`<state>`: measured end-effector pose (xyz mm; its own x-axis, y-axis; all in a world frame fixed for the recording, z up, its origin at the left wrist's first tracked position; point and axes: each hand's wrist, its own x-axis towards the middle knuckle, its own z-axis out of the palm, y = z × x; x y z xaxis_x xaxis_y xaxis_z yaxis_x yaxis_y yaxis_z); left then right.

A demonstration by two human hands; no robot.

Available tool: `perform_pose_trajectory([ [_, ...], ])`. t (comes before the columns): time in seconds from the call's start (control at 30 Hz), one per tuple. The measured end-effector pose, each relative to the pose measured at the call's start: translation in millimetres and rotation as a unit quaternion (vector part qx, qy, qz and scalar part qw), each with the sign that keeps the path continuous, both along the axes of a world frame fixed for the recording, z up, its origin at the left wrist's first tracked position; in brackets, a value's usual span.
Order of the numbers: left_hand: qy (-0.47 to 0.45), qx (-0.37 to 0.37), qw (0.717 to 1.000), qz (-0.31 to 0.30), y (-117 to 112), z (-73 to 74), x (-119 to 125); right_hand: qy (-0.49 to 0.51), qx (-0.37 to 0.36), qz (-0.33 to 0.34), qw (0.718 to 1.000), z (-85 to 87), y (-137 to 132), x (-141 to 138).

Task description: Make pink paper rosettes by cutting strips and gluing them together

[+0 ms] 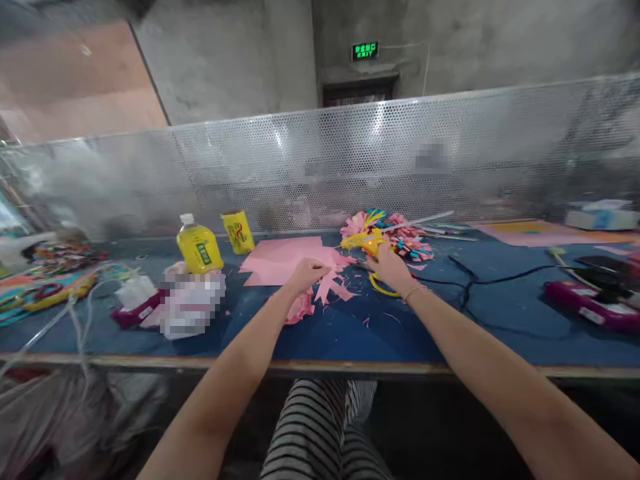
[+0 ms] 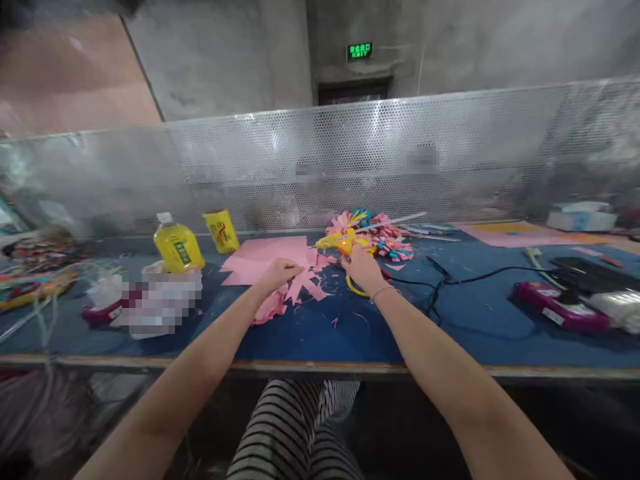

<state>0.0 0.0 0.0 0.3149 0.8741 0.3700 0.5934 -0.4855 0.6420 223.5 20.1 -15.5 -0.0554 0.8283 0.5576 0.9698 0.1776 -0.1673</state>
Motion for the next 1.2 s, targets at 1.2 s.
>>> perform_pose_trajectory([
  [1.2, -0.069, -0.015, 0.997, 0.031, 8.6, 1.1, -8.9, -0.014, -0.016, -0.004, 1.000, 2.5, -1.7, -2.2],
])
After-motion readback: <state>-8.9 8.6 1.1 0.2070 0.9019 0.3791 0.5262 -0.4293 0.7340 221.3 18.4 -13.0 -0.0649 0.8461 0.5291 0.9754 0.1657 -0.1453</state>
